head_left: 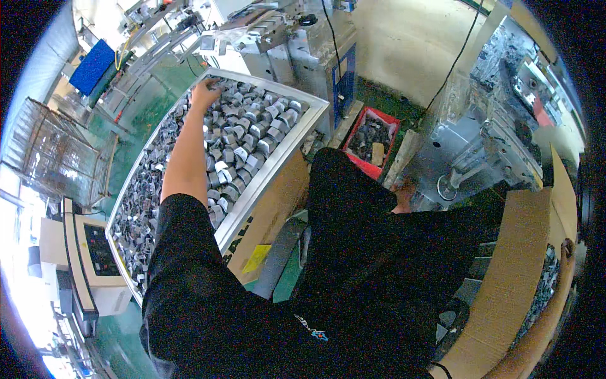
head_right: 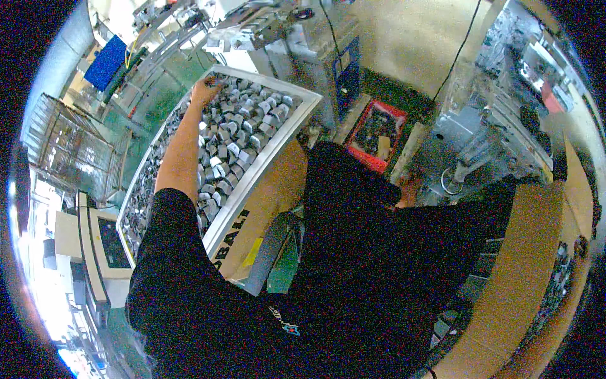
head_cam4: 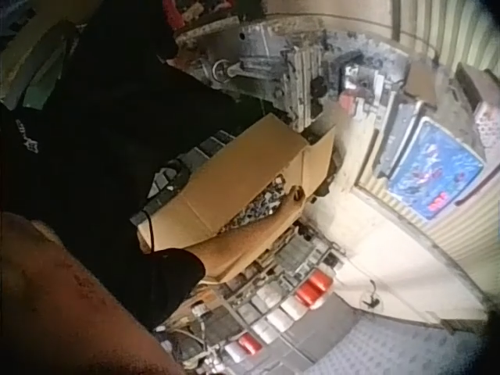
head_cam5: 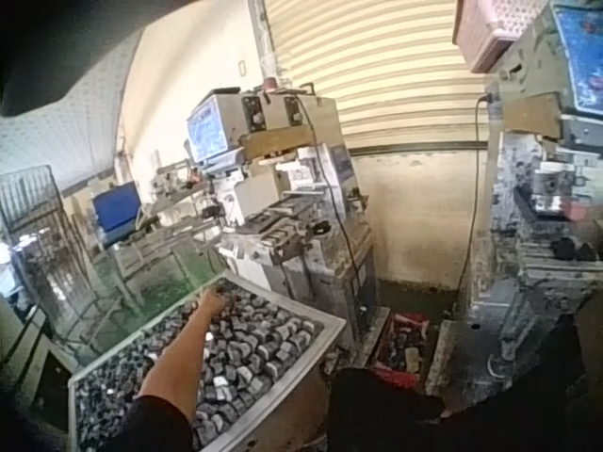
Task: Manually loading metal parts onto a pad printing machine and transferring them to a collection bin after printing.
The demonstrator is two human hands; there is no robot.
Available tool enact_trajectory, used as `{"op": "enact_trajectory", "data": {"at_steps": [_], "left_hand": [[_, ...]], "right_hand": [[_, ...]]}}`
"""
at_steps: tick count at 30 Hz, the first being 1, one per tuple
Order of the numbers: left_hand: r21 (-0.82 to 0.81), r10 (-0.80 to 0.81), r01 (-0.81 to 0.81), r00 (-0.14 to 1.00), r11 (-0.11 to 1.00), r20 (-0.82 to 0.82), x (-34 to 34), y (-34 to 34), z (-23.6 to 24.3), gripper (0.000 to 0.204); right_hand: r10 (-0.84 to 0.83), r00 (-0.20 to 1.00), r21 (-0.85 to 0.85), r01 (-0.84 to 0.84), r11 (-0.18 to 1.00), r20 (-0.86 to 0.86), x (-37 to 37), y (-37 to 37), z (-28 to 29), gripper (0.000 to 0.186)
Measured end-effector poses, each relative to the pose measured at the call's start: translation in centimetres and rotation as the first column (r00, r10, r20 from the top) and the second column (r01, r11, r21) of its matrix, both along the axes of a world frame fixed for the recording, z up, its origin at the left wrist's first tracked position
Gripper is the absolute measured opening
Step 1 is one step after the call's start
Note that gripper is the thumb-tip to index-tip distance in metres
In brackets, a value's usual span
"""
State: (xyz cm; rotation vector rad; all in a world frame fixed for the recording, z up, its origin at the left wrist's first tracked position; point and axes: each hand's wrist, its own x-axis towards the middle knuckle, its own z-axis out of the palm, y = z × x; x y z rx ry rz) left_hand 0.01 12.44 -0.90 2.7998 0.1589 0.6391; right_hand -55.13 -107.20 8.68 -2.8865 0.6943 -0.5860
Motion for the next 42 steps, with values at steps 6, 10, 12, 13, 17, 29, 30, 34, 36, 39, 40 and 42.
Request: {"op": "enact_trajectory", "data": {"at_steps": [6,10,12,13,17,29,30,34,36,39,40,42], "left_hand": [[0.052,0.087,-0.078,0.974,0.996,-0.209,1.7,0.7,-0.8,0.059],[0.060,0.139,-0.127,0.950,0.990,-0.279,2.7,-1.0,-1.9,0.055],[0.024,0.132,-0.130,0.956,0.991,-0.261,2.8,1.1,-1.5,0.054],[-0.028,0.118,-0.123,0.983,0.992,-0.142,2.5,2.1,-0.2,0.051],[-0.097,-0.098,0.108,0.990,0.989,0.097,3.0,-7.3,1.6,0.042],[0.067,-0.912,0.976,0.170,0.209,0.373,-15.5,-52.8,14.1,0.024],[0.082,-0.914,0.987,0.096,0.138,0.394,-15.8,-55.8,14.4,0.026],[-0.128,-0.924,0.986,0.149,0.110,0.351,-15.4,-66.7,12.7,0.042],[-0.252,-0.933,0.965,0.153,0.070,0.326,-15.8,-69.4,12.4,0.051],[-0.241,-0.953,0.953,0.233,0.184,0.195,-16.1,-70.6,12.1,0.052],[-0.242,-0.954,0.954,0.226,0.177,0.196,-16.2,-70.8,12.1,0.052],[-0.181,-0.962,0.981,0.115,0.071,0.246,-16.2,-70.7,12.3,0.050]], "right_hand": [[0.080,0.995,-0.091,-0.086,0.992,-0.065,1.2,3.3,-0.6,0.047],[0.076,0.996,-0.089,-0.080,0.993,-0.044,0.8,6.6,1.7,0.037],[0.111,0.993,-0.044,-0.109,0.993,0.046,1.9,6.5,2.0,0.035],[0.134,0.986,-0.019,-0.133,0.991,0.098,2.7,6.3,1.9,0.033],[0.071,0.972,0.179,-0.112,0.977,0.222,1.7,5.6,3.3,0.031],[0.343,0.801,0.072,-0.429,0.900,0.491,17.3,28.3,5.5,0.019],[0.335,0.767,0.106,-0.461,0.881,0.547,18.9,30.5,5.3,0.018],[0.317,0.765,0.071,-0.425,0.902,0.560,22.2,32.7,3.8,0.018],[0.287,0.774,0.073,-0.393,0.917,0.564,22.4,32.5,3.3,0.018],[0.321,0.735,0.053,-0.435,0.899,0.598,22.7,33.5,3.4,0.015],[0.316,0.738,0.052,-0.428,0.902,0.597,22.7,33.4,3.4,0.015],[0.362,0.708,-0.033,-0.433,0.901,0.607,23.0,33.3,3.6,0.014]]}}
